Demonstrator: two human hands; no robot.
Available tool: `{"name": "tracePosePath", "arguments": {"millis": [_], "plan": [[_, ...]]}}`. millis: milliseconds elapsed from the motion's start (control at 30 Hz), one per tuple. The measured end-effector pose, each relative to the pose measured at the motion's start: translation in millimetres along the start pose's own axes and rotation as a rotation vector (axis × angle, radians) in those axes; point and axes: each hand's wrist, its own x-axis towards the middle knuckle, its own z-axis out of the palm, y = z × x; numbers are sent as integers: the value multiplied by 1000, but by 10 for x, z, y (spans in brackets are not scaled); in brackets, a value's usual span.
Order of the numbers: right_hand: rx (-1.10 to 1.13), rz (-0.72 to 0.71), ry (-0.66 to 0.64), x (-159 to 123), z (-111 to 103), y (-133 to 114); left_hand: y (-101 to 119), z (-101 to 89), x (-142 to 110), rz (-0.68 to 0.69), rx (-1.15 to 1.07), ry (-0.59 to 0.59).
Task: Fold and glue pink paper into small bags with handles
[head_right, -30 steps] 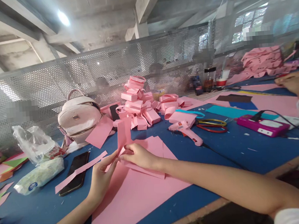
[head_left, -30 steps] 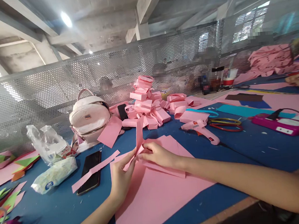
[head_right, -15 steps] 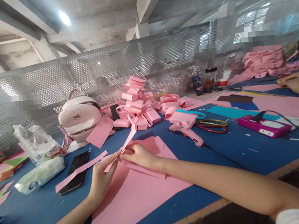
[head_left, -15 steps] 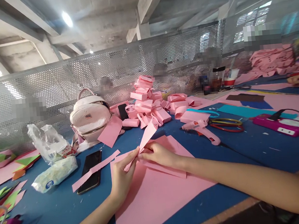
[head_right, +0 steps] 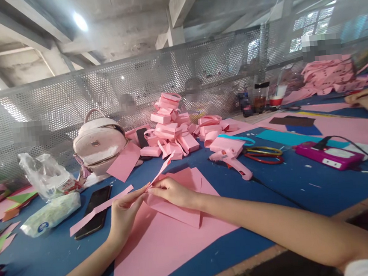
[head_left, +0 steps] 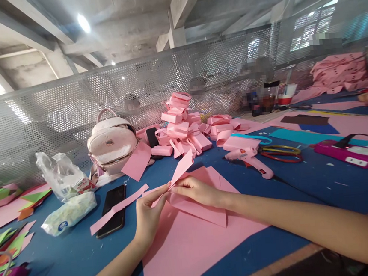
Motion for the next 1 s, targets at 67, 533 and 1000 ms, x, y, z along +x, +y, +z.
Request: {"name": "tracePosePath", "arguments": {"millis": [67, 533, 1000], "plan": [[-9, 10, 14, -1, 2, 8, -9, 3, 1, -5, -19, 2], [-61, 46, 56, -14, 20, 69, 4, 13, -4, -13, -24, 0], [-146, -84, 173, -68, -36, -121, -16, 11, 16, -57, -74, -25]]}}
